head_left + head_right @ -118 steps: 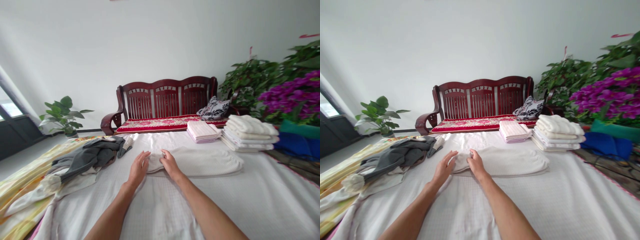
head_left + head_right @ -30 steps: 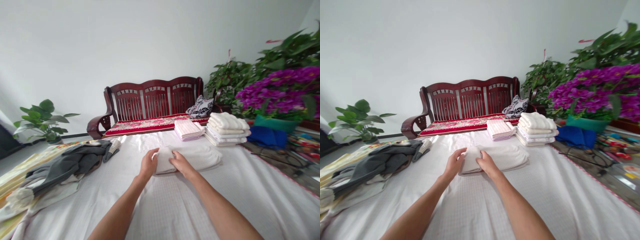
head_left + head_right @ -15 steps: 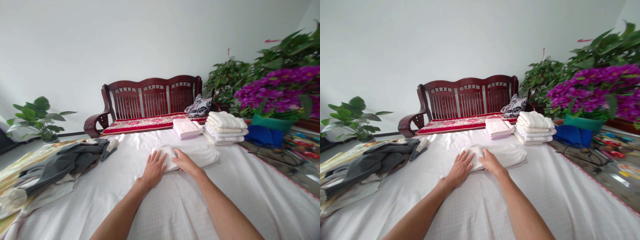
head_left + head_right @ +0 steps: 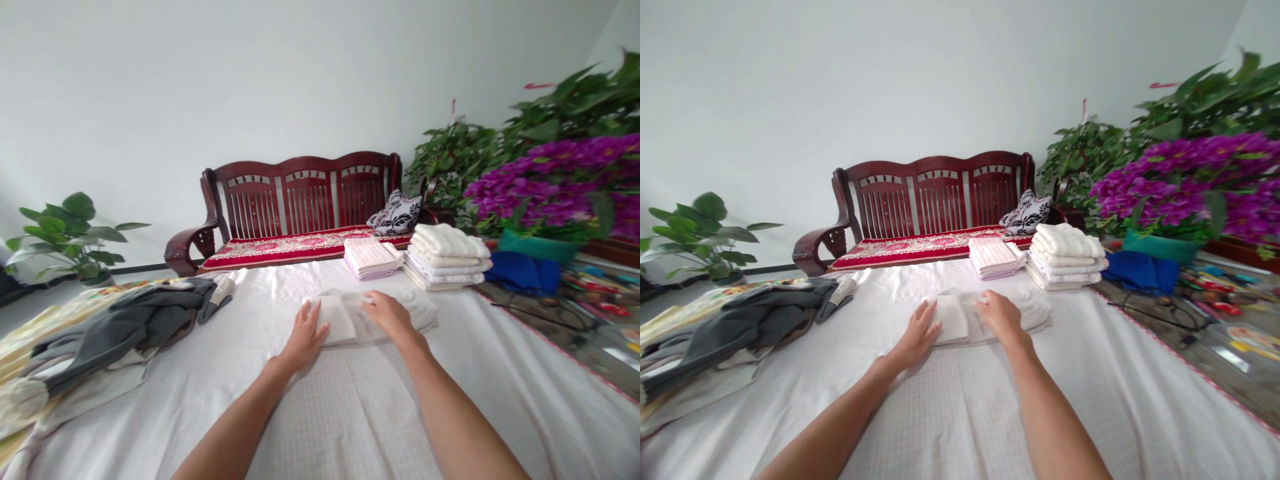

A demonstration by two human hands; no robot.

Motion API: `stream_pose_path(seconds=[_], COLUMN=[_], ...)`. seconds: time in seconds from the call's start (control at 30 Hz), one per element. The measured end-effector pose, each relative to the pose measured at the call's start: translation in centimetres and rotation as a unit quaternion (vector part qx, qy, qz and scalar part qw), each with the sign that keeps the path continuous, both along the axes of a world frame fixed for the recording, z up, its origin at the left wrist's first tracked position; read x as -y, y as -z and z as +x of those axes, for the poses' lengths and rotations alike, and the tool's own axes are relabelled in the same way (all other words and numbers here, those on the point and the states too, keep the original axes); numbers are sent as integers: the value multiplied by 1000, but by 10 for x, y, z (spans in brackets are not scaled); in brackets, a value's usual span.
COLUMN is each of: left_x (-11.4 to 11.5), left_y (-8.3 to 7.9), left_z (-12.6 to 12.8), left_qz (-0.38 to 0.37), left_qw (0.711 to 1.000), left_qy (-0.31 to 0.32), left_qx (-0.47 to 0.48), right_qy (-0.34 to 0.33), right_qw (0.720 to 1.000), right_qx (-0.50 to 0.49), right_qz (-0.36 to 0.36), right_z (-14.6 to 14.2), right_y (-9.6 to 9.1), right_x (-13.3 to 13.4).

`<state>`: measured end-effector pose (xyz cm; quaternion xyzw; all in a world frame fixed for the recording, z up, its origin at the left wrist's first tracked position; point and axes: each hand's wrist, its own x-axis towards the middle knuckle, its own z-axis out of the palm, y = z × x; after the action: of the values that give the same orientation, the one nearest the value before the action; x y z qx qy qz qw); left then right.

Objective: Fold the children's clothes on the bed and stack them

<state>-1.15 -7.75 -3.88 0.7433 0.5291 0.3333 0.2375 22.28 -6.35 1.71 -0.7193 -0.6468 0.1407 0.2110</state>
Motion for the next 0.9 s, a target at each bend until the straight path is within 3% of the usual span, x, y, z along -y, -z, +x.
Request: stream_pose_path(seconds=[0.13, 0.27, 0.33, 0.6, 0.77, 0.9], left_x=[-21, -38, -43, -33, -24, -20], left_y=[-13, -23, -26, -26, -22, -31], left_z=[-8, -14, -14, -2, -1, -30], left_qz=[-141, -196, -214, -216, -192, -174], left_qw=[968, 955, 952, 947, 938, 930], left_qy=[-147, -159, -153, -113, -111, -124], left_qx=[149, 157, 155, 208, 266, 299], right_qy=[159, 251, 261, 272, 248, 201], right_qw=[973, 960, 961, 962, 967, 964], right_qx=[124, 116, 94, 37, -21, -132], right_qz=[109, 38, 1, -12, 48, 110], right_z=[38, 71, 80, 88, 89, 75], right_y=[-5, 8, 15, 20, 17, 14], right_x=[-1, -3, -4, -9, -15, -24])
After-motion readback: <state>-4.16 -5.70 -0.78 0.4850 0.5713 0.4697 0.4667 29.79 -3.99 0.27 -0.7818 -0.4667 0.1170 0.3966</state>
